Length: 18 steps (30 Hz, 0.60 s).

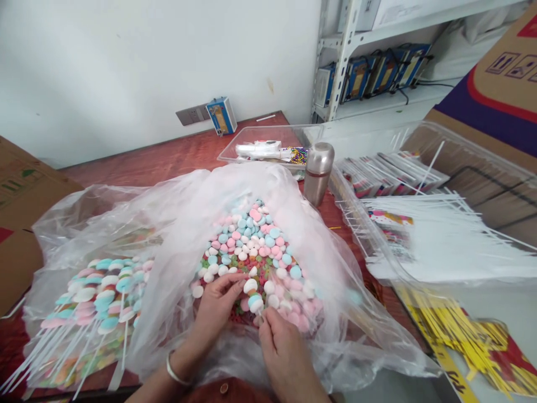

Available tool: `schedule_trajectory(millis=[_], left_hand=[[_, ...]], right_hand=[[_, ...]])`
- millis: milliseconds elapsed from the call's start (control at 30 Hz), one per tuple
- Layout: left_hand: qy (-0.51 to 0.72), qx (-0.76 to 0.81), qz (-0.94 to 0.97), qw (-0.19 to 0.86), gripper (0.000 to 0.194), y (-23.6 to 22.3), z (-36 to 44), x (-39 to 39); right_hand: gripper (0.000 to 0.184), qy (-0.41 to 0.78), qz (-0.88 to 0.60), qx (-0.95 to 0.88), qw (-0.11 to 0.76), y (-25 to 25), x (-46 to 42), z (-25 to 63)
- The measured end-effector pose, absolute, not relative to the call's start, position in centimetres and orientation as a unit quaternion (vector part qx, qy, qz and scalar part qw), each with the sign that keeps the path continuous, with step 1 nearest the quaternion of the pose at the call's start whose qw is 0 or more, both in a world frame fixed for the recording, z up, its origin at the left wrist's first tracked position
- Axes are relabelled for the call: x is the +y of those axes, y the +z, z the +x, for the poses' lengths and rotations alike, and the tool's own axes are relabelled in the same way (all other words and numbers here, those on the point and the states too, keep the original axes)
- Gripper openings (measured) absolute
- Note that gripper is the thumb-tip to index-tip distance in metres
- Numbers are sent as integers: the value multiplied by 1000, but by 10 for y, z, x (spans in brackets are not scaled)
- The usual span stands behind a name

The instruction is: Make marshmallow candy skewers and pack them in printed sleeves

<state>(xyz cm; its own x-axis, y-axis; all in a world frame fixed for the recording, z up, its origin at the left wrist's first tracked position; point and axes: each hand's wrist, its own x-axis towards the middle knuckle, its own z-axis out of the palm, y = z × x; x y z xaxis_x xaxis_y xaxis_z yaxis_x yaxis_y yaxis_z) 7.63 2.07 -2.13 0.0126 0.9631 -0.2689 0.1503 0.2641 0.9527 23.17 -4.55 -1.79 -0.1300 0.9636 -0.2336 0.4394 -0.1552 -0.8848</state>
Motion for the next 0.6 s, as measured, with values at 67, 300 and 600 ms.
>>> schedule_trajectory(millis=[67, 300, 600], left_hand=[[351, 591, 551, 473, 26, -23, 73, 14], [268, 575, 761, 136, 26, -17, 56, 42], [139, 569, 810, 30, 14, -4, 69, 71]], right_hand=[[29, 478, -598, -572, 293, -19, -45, 230], [29, 499, -614, -495, 358, -26, -47, 232], [28, 499, -603, -531, 325, -20, -42, 235]])
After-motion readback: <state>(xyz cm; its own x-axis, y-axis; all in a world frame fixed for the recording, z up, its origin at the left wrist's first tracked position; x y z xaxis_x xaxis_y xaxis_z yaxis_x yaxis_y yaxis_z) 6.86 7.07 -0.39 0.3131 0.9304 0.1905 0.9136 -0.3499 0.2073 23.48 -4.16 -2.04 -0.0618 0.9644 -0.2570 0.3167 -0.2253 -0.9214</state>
